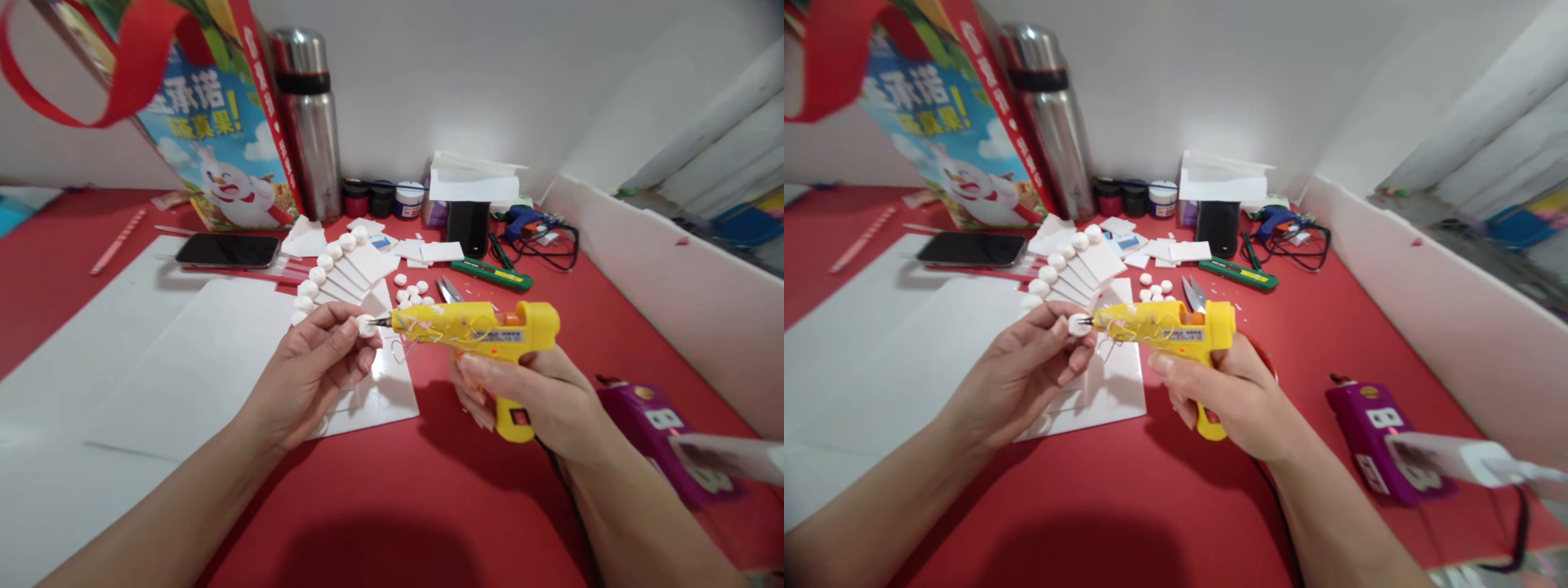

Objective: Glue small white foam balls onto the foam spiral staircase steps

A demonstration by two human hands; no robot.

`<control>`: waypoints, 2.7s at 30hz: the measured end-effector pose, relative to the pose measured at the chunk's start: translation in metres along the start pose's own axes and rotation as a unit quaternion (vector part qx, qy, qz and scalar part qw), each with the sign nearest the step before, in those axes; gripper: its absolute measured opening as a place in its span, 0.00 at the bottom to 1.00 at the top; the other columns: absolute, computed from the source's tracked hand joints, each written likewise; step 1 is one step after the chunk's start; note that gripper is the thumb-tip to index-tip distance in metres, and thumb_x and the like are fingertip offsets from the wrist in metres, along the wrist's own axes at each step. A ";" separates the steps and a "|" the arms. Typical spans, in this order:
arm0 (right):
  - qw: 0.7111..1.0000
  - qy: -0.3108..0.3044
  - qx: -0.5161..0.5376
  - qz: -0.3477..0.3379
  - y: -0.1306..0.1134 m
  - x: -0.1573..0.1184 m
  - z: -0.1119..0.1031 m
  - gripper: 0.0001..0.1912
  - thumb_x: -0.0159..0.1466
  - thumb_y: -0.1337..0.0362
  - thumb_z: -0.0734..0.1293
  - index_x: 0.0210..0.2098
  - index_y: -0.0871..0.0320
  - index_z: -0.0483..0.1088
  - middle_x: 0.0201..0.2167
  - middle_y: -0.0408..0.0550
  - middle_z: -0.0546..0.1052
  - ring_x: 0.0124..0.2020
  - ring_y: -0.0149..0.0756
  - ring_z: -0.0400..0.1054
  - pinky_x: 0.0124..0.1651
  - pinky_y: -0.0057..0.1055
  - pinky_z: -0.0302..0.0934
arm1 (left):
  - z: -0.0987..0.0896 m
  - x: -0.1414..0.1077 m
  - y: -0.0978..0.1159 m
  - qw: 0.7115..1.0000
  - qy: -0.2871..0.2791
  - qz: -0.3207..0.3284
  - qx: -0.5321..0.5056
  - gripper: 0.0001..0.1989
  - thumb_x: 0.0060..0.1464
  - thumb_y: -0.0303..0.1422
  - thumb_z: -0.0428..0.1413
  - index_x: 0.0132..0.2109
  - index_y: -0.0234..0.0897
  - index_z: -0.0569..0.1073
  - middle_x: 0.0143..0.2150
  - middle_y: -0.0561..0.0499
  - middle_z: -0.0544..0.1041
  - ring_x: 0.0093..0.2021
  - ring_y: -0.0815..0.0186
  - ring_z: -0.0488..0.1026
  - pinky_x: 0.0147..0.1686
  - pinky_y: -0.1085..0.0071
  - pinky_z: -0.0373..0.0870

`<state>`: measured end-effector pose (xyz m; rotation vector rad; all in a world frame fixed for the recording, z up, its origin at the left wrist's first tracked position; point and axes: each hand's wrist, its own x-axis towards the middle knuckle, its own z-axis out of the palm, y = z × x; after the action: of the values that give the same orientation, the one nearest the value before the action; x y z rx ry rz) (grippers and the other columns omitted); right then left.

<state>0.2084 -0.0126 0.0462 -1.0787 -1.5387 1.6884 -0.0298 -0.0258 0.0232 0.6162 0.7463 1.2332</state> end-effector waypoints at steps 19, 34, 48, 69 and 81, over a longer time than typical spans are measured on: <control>0.999 -0.021 0.019 -0.021 -0.003 0.002 0.000 0.21 0.67 0.52 0.69 0.23 0.59 0.68 0.18 0.42 0.68 0.18 0.28 0.63 0.22 0.29 0.54 | 0.001 -0.002 0.004 0.999 0.021 0.030 0.008 0.06 0.59 0.27 0.63 0.44 0.36 0.77 0.32 0.50 0.81 0.31 0.73 0.77 0.33 0.81 0.75; 0.980 0.022 0.195 -0.044 -0.005 0.012 0.001 0.12 0.66 0.56 0.68 0.34 0.59 0.74 0.32 0.47 0.76 0.17 0.25 0.62 0.20 0.28 0.55 | -0.004 -0.013 0.043 0.938 0.097 0.183 0.278 0.08 0.56 0.32 0.66 0.43 0.39 0.79 0.33 0.52 0.79 0.31 0.70 0.75 0.33 0.78 0.74; 0.981 0.066 0.178 -0.032 -0.013 0.011 0.001 0.11 0.64 0.55 0.69 0.32 0.57 0.73 0.32 0.47 0.76 0.17 0.25 0.60 0.21 0.29 0.50 | -0.023 -0.054 0.043 0.647 -0.025 0.193 0.737 0.07 0.62 0.38 0.57 0.40 0.41 0.75 0.33 0.49 0.75 0.28 0.63 0.68 0.28 0.70 0.61; 0.984 0.089 0.148 -0.052 -0.013 0.012 0.004 0.10 0.65 0.59 0.68 0.34 0.60 0.74 0.31 0.47 0.74 0.18 0.25 0.61 0.21 0.29 0.50 | -0.023 -0.058 0.025 0.522 0.006 0.150 0.840 0.13 0.66 0.40 0.49 0.34 0.39 0.68 0.32 0.48 0.70 0.30 0.59 0.68 0.34 0.61 0.58; 0.881 0.456 -0.128 0.005 0.002 -0.064 -0.021 0.12 0.61 0.54 0.75 0.27 0.54 0.77 0.30 0.47 0.78 0.31 0.39 0.71 0.30 0.31 0.64 | -0.034 -0.056 0.025 0.605 0.002 0.208 0.768 0.07 0.63 0.37 0.55 0.35 0.43 0.70 0.31 0.50 0.72 0.28 0.60 0.66 0.32 0.62 0.54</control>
<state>0.2580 -0.0569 0.0550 -1.6881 -1.1053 0.7403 -0.0800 -0.0742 0.0310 2.3097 1.6974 0.6674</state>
